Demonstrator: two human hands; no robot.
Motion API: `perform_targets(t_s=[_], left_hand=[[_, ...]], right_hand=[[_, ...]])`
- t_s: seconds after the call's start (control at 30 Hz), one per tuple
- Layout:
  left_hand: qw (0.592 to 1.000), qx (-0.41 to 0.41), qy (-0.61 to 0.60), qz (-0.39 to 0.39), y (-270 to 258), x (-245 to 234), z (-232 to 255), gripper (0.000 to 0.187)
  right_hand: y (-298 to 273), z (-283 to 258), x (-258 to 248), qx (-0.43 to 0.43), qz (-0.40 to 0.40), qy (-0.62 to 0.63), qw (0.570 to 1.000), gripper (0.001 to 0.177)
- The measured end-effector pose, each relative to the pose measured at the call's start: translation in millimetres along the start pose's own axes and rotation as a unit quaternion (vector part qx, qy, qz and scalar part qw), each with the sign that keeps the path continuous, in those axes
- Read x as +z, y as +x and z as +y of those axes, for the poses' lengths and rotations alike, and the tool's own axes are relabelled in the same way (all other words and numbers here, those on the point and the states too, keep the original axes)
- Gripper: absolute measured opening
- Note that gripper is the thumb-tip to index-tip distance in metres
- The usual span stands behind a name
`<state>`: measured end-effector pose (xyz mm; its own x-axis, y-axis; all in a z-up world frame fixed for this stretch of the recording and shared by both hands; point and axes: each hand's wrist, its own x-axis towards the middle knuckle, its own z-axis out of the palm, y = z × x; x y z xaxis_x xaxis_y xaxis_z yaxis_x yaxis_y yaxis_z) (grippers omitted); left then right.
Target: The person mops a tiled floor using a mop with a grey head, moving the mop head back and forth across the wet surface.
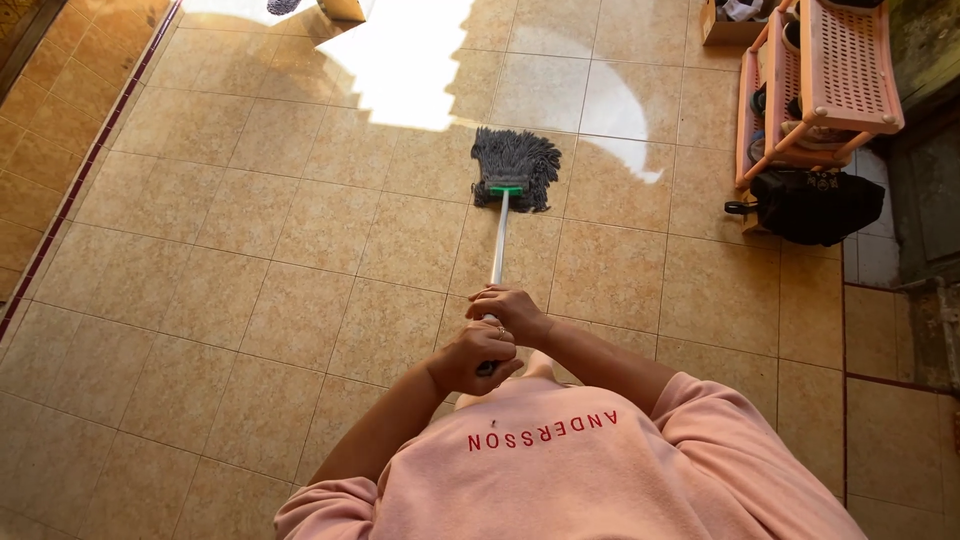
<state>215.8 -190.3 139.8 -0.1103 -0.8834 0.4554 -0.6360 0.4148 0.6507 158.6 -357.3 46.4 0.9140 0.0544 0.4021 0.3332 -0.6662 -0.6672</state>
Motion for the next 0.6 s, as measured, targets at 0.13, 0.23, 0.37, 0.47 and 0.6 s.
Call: perform_targets(t_s=[0.13, 0.23, 0.37, 0.47, 0.6], left_hand=[[0.990, 0.088, -0.104, -0.028, 4, -62, 64, 0.042], [0.976, 0.145, -0.152, -0.052, -1, -93, 92, 0.046], [0.969, 0.145, -0.195, -0.038, -12, -113, 81, 0.049], [0.972, 0.162, -0.168, 0.006, -35, -129, 60, 0.049], [0.985, 0.134, -0.091, 0.050, -77, -130, 12, 0.042]], right_hand=[[24, -61, 2, -0.050, 0.005, 0.091, 0.995, 0.017], [34, -86, 19, -0.105, -0.006, 0.159, 0.982, 0.025], [55, -84, 44, -0.106, 0.034, 0.176, 0.978, 0.021], [76, -73, 67, -0.119, 0.075, 0.141, 0.980, 0.023], [98, -39, 104, -0.056, 0.064, 0.047, 0.995, 0.027]])
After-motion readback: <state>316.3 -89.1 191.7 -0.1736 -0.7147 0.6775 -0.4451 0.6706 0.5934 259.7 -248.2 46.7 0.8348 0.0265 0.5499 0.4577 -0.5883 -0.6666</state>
